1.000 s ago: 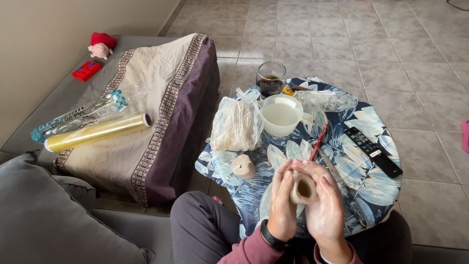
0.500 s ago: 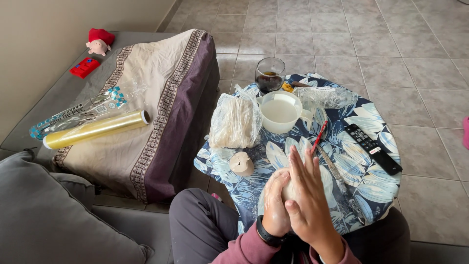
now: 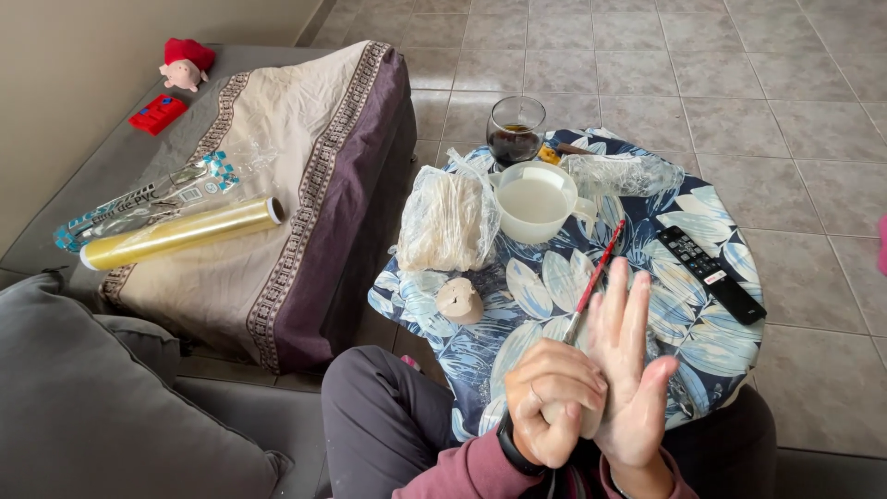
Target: Molding and shaping a piece of clay by hand into a cup-like form.
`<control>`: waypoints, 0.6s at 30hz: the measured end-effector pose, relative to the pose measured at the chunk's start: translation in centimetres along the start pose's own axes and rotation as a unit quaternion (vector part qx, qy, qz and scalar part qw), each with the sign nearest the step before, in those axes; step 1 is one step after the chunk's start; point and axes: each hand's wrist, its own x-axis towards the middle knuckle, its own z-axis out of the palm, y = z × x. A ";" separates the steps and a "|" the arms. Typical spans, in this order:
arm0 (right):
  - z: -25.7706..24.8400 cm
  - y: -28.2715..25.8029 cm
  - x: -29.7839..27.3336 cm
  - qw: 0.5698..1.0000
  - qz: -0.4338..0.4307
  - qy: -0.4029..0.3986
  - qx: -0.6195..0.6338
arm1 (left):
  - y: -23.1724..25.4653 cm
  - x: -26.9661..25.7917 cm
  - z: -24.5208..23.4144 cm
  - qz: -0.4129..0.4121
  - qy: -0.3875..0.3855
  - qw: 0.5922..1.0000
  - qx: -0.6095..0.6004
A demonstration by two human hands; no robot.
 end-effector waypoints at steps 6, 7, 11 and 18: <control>0.7 0.0 -0.1 0.996 -0.014 0.068 -0.061 | -0.3 -0.9 1.1 0.013 0.016 1.000 0.023; 0.4 0.3 -0.4 0.996 -0.014 0.069 -0.061 | -0.2 -1.0 1.3 0.012 0.015 1.000 0.022; -0.5 1.2 -1.2 0.987 -0.081 0.036 -0.136 | -0.1 -1.1 1.9 -0.050 0.059 0.997 -0.008; -1.7 1.9 -2.5 0.985 -0.103 0.016 -0.140 | 0.4 -1.3 1.9 -0.059 0.032 0.998 -0.015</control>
